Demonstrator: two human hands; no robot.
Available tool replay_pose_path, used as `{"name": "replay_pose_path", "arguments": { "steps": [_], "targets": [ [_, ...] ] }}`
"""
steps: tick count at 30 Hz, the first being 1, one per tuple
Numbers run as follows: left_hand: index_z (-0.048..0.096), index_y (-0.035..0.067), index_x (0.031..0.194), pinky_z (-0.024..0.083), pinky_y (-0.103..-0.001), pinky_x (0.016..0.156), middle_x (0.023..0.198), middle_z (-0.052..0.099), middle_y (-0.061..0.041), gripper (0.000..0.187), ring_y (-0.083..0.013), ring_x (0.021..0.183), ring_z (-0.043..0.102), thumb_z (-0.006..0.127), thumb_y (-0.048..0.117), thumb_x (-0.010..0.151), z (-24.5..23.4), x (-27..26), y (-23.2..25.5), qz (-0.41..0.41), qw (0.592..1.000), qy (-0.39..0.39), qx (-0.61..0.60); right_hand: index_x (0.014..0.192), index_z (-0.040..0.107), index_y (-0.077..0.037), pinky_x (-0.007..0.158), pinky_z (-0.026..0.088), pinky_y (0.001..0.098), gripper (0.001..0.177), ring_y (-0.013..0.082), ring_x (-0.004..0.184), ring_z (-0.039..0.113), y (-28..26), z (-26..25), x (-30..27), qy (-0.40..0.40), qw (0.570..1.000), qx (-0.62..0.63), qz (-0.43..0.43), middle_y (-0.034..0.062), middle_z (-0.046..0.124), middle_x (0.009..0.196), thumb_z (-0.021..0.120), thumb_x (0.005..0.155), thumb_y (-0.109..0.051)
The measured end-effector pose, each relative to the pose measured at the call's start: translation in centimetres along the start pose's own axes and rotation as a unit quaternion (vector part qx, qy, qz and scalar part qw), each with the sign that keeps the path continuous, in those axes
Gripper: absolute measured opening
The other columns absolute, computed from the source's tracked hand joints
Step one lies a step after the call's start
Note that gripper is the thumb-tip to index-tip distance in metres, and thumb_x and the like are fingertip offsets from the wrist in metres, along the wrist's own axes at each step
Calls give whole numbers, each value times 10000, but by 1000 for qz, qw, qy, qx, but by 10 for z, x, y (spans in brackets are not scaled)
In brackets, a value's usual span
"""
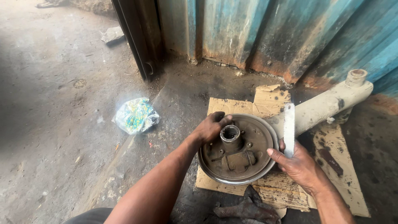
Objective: The person cleans and scrapes residue from a brake assembly and axle component by hand using a metal scraper and a cloth.
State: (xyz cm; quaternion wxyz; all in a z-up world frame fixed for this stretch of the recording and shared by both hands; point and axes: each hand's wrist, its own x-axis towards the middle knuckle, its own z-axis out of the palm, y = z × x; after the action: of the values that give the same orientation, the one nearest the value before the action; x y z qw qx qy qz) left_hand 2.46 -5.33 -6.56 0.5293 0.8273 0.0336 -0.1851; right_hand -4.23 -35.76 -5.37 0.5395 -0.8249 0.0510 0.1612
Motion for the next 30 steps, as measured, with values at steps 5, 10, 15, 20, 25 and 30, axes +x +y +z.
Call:
{"name": "replay_pose_path", "arguments": {
  "steps": [5,10,15,20,25,30],
  "targets": [
    [766,23,1155,576,-450,917,1075,784,-222,938,-340,1023,773,519,843,774,-9,-7,43,28,995,-6,92,1107,602,-134,628,532,397,509,220,689,595,-5,-21,-21,8,983,-140,121,82,567,755,812,819,-498],
    [773,62,980,576,-434,794,912,766,-198,893,-284,849,726,628,885,663,10,-35,87,89,973,9,212,1248,561,-10,947,423,629,715,332,916,613,33,-86,-23,179,965,177,78,184,636,1028,650,893,-624],
    [782,64,900,603,-427,699,768,765,-152,783,-271,718,764,599,812,757,17,-66,104,123,961,57,240,1454,448,-220,1057,458,538,730,294,1238,568,27,-56,-22,285,871,393,78,90,560,1371,555,890,-670],
    [797,25,861,592,-433,679,787,762,-162,704,-298,743,761,670,712,772,28,-97,116,86,957,37,273,1514,449,-116,1159,413,531,773,294,1357,563,-10,-25,-11,269,834,482,-9,92,576,1495,612,923,-588],
    [742,15,982,624,-369,700,822,771,-162,582,-250,731,783,835,476,639,23,-124,91,200,970,113,85,1547,422,-107,1217,387,523,768,272,1407,522,-61,-24,-42,215,843,446,-212,67,532,1530,674,948,-518],
    [724,57,984,658,-329,733,848,798,-109,558,-194,736,804,799,576,792,23,-134,63,285,948,136,37,1491,434,-40,1123,455,487,761,259,1262,532,-143,-32,-50,180,820,276,-468,76,522,1360,742,1013,-545]
  ]
}}
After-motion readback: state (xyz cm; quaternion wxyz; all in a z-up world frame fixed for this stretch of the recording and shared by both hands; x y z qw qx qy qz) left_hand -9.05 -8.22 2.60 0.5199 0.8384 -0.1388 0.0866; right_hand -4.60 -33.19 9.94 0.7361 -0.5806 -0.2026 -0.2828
